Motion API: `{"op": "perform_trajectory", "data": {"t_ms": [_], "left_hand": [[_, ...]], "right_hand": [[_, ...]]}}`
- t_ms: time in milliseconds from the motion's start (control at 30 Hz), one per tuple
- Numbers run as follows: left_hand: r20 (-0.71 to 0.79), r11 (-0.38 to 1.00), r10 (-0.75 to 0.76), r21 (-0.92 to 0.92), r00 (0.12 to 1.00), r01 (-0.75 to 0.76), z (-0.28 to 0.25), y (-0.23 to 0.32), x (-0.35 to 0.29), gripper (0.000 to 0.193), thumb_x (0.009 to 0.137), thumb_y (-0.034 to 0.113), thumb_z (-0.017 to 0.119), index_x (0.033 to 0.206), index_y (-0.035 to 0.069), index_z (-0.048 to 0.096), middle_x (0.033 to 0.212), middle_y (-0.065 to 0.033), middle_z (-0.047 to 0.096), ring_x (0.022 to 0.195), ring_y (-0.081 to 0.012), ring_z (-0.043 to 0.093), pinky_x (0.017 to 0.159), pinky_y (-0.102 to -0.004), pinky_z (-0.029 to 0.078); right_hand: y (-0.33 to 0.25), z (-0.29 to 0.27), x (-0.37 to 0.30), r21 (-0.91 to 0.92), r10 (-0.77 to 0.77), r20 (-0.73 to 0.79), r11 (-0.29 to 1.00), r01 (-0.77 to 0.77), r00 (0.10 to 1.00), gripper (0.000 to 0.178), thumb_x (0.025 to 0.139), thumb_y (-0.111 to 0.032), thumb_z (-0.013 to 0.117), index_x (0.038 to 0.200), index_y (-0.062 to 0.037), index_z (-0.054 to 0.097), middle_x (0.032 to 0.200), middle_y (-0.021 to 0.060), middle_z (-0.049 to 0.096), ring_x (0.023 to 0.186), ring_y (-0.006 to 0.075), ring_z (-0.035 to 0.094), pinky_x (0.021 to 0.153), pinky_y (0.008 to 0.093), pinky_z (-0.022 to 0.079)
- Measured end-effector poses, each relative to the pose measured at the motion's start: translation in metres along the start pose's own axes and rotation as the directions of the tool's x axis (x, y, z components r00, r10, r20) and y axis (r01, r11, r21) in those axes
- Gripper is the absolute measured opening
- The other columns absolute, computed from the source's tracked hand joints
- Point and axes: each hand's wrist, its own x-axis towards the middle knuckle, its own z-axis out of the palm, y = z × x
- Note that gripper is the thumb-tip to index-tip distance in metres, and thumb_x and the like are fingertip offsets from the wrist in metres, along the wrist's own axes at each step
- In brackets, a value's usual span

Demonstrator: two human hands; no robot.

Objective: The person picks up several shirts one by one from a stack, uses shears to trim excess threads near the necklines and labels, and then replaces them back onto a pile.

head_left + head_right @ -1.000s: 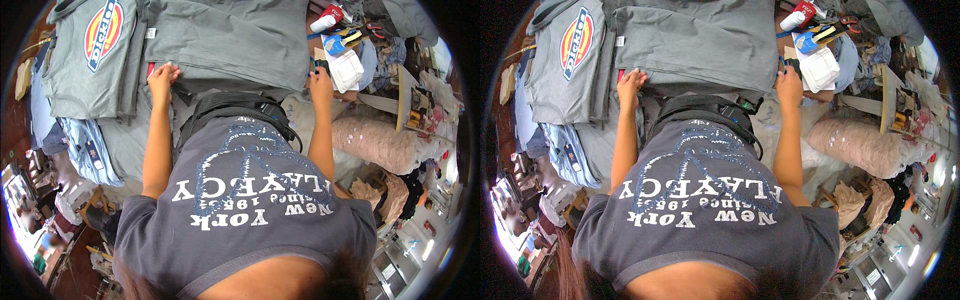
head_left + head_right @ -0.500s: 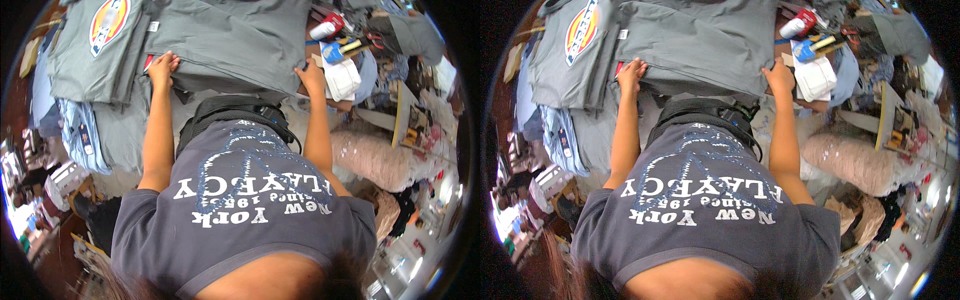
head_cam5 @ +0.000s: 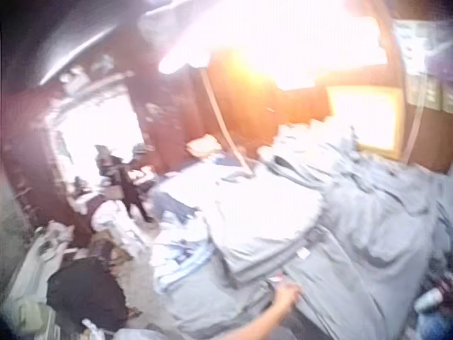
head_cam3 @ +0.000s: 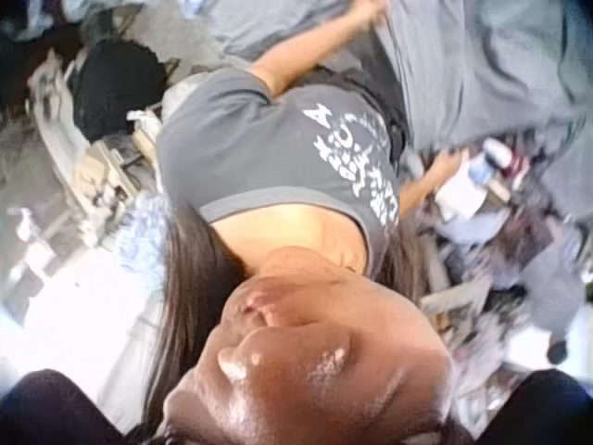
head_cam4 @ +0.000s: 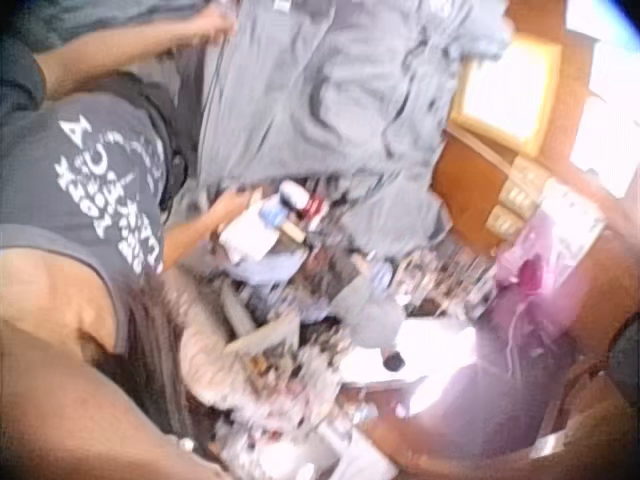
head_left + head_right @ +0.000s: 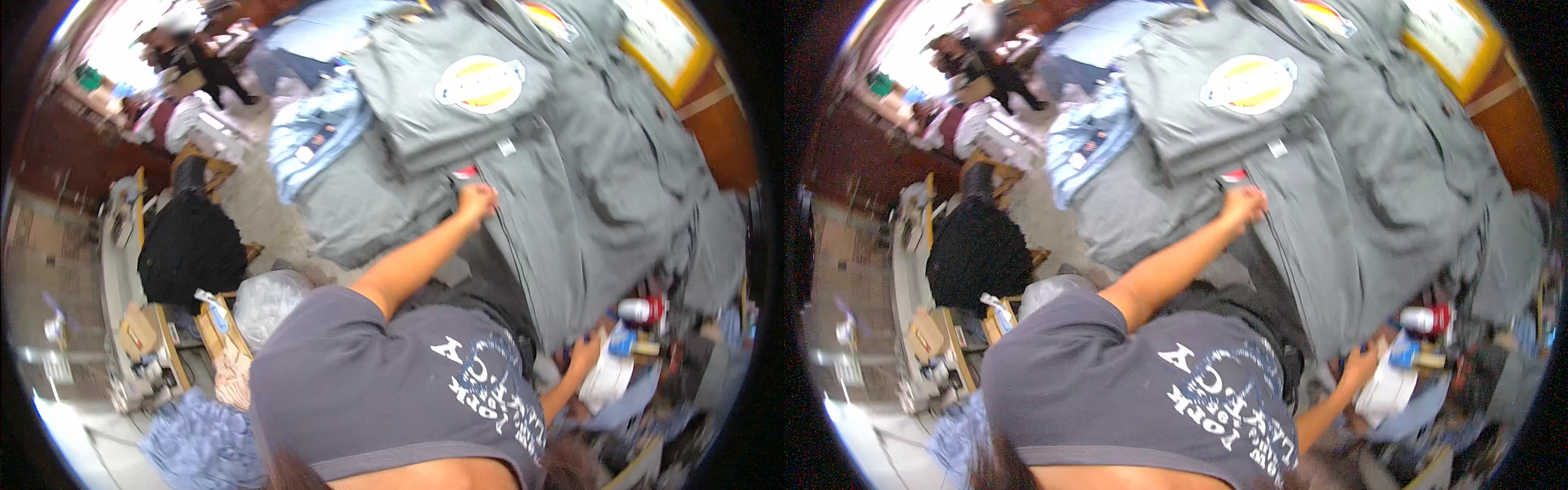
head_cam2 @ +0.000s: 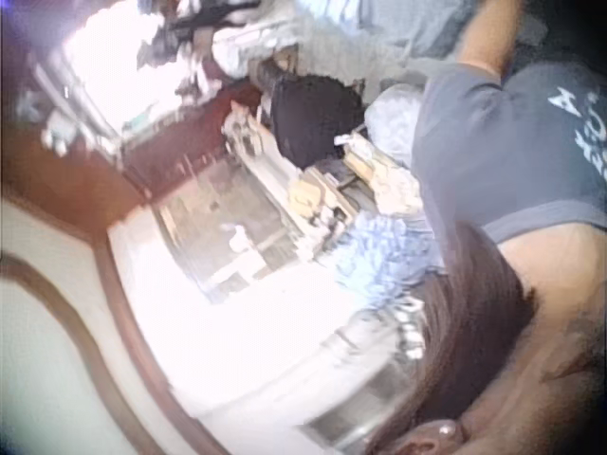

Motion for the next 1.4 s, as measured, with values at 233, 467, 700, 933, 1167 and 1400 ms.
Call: {"op": "perform_trajectory", "data": {"t_ms": [233,467,700,933,1167,1400], "left_hand": [[0.037,0.98,-0.185,0.083,0.982,0.182,-0.014,0.007,0.0,0.019,0.074,0.022,0.064,0.081,0.008,0.053,0.069,0.0001,0.055,0.055,-0.0077,0.051,0.043,-0.0191,0.036],[0.093,0.97,-0.22,0.129,0.971,0.208,-0.016,0.006,0.006,0.025,0.071,0.02,0.066,0.087,0.008,0.052,0.081,-0.0044,0.056,0.068,-0.0138,0.054,0.049,-0.0249,0.039],[0.069,0.96,-0.233,0.174,0.97,0.218,-0.014,0.005,0.006,0.025,0.072,0.018,0.065,0.091,0.007,0.052,0.077,-0.003,0.056,0.066,-0.0129,0.054,0.05,-0.0247,0.04],[0.073,0.955,-0.238,0.199,0.968,0.22,-0.017,0.008,0.006,0.021,0.073,0.018,0.063,0.088,0.008,0.052,0.077,-0.0019,0.057,0.064,-0.0116,0.055,0.05,-0.0251,0.04],[0.075,0.96,-0.243,0.16,0.967,0.229,-0.022,0.009,0.003,0.016,0.074,0.017,0.061,0.084,0.009,0.053,0.075,-0.0021,0.057,0.063,-0.011,0.057,0.049,-0.0246,0.041],[0.12,0.956,-0.282,0.114,0.952,0.269,-0.019,0.012,0.011,0.014,0.079,0.019,0.057,0.082,0.005,0.057,0.073,-0.0046,0.059,0.061,-0.0122,0.061,0.046,-0.024,0.046]], "right_hand": [[-0.051,-0.023,-0.015,-0.181,-0.023,0.072,0.983,0.036,0.997,0.041,0.066,-0.018,0.056,0.105,-0.0067,0.049,0.095,0.0201,0.058,0.088,0.0348,0.055,0.077,0.0412,0.042],[-0.041,-0.011,-0.002,-0.214,0.042,0.1,0.977,-0.02,0.994,0.044,0.062,-0.018,0.062,0.101,-0.0013,0.05,0.092,0.0211,0.058,0.087,0.0374,0.055,0.076,0.0412,0.043],[-0.044,-0.008,-0.002,-0.205,0.099,0.083,0.976,-0.08,0.992,0.037,0.062,-0.016,0.061,0.094,0.0007,0.052,0.09,0.0229,0.058,0.085,0.0377,0.056,0.074,0.0424,0.044],[-0.046,-0.013,-0.001,0.005,0.205,0.13,0.978,-0.207,0.97,0.032,0.067,-0.017,0.058,0.094,-0.0003,0.054,0.086,0.0234,0.058,0.08,0.0356,0.057,0.071,0.0415,0.044],[-0.053,-0.013,-0.013,-0.221,0.051,0.073,0.975,-0.033,0.996,0.049,0.063,-0.02,0.064,0.105,-0.003,0.047,0.093,0.022,0.058,0.086,0.0366,0.055,0.076,0.0406,0.043],[-0.066,-0.018,-0.014,-0.37,0.068,0.088,0.928,-0.031,0.994,0.055,0.062,-0.02,0.065,0.11,-0.0016,0.044,0.098,0.0239,0.055,0.091,0.0369,0.053,0.08,0.0414,0.041]]}}
